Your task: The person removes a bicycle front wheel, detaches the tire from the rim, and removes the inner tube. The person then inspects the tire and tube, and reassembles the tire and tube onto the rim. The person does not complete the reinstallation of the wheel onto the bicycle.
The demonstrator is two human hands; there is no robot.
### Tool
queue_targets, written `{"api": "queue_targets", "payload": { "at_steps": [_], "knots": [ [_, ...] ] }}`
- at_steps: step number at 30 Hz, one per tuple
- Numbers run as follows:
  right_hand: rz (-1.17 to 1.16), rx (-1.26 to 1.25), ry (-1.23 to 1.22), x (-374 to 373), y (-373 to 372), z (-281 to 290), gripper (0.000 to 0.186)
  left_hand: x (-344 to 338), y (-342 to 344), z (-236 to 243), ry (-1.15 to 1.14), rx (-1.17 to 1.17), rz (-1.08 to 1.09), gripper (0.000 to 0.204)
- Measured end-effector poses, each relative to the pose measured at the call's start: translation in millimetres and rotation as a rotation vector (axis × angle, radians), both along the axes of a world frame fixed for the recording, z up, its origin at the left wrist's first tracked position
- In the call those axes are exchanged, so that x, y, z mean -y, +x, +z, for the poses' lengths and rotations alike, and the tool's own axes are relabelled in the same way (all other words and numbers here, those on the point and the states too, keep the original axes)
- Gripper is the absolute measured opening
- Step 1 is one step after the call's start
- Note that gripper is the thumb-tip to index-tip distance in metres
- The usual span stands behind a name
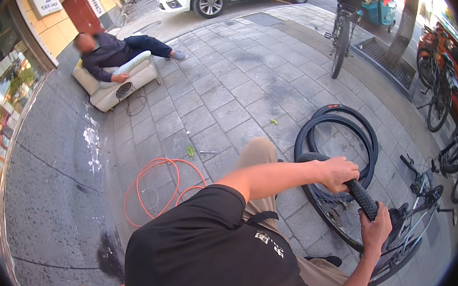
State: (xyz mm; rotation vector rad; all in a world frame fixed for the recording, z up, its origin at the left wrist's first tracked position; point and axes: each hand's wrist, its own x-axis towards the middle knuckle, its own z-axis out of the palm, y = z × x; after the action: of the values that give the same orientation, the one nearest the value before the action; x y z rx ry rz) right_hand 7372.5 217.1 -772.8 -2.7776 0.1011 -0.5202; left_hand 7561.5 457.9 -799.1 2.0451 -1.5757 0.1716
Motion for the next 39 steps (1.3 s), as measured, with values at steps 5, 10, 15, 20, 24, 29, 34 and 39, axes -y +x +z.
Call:
{"api": "queue_targets", "payload": {
  "at_steps": [5, 10, 15, 20, 24, 29, 34, 39],
  "knots": [
    [0.075, 0.08, -0.046, -22, 21, 8, 0.052, 4, -2, -9, -0.012, -0.116, 0.036, 0.049],
    [0.074, 0.089, -0.089, -15, 28, 1, 0.05, 8, -5, -8, -0.104, -0.235, 0.099, 0.041],
    [0.046, 0.11, -0.157, -24, 36, 4, 0.049, 11, -5, -18, -0.25, -0.288, 0.166, 0.038],
    [0.087, 0.137, -0.155, -23, 45, 0, 0.045, 16, -1, -33, -0.372, -0.285, 0.221, 0.036],
    [0.042, 0.099, -0.072, -17, 61, -4, 0.038, 17, 7, -34, -0.368, -0.279, 0.287, 0.036],
    [0.003, -0.041, -0.015, -22, 69, 4, 0.04, 10, 20, -36, -0.346, -0.317, 0.231, 0.039],
    [0.152, 0.057, -0.094, -43, 57, 38, 0.044, -26, 23, -34, -0.384, -0.3, 0.169, 0.039],
    [0.017, -0.054, 0.172, 42, 37, -22, 0.058, -41, 27, -38, -0.431, -0.367, 0.214, 0.037]
  ]
}}
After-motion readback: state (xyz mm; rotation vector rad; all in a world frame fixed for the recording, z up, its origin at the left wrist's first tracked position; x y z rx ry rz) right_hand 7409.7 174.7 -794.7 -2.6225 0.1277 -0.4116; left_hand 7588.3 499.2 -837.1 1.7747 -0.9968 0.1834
